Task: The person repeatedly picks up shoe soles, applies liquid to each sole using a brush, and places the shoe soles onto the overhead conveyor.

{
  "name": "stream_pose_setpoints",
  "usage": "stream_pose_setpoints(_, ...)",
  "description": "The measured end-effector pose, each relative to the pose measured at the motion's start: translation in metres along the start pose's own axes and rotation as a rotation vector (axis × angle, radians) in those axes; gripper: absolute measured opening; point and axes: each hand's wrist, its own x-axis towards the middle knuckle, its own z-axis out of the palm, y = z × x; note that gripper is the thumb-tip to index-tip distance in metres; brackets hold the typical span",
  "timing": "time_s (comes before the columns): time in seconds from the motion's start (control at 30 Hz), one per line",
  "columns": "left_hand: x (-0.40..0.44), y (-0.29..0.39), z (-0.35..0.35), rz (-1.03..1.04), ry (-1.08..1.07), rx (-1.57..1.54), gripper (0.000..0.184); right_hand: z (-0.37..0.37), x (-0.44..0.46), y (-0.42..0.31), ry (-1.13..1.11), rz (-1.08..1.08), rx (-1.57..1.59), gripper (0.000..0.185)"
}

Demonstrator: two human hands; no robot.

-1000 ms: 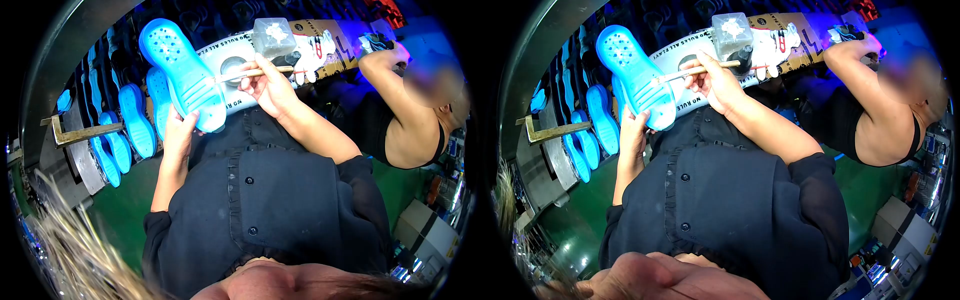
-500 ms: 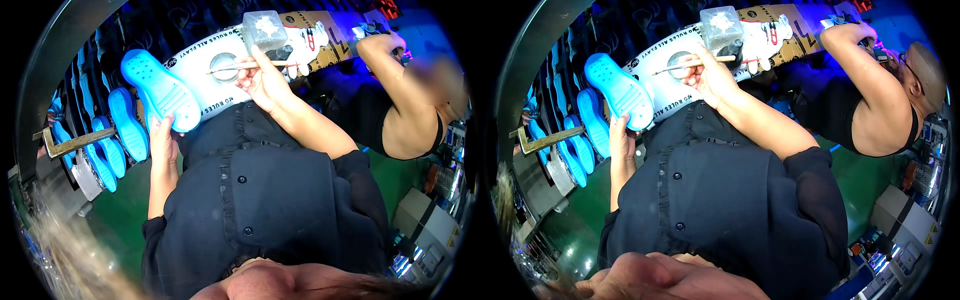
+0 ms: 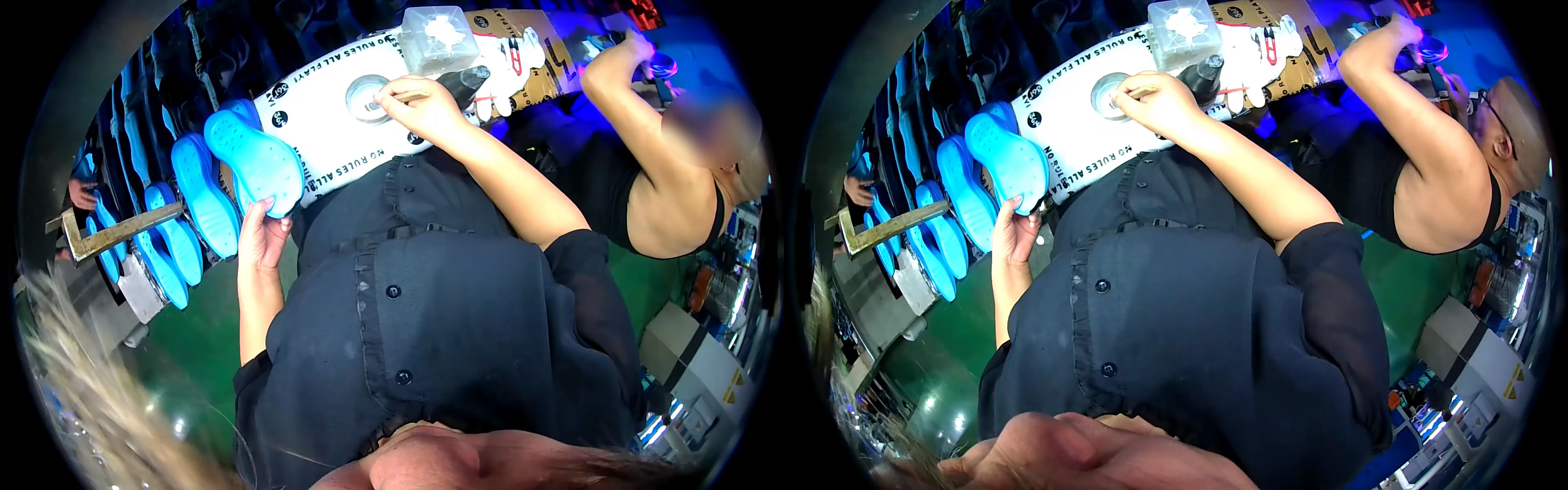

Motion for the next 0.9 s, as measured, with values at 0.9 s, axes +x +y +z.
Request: stream_pose_setpoints(0.9, -0.02, 0.01, 0.079, 0.682, -0.018, 0.616, 0.044, -0.025, -0.026, -0.061, 0.043, -0.042, 0.466, 0.031)
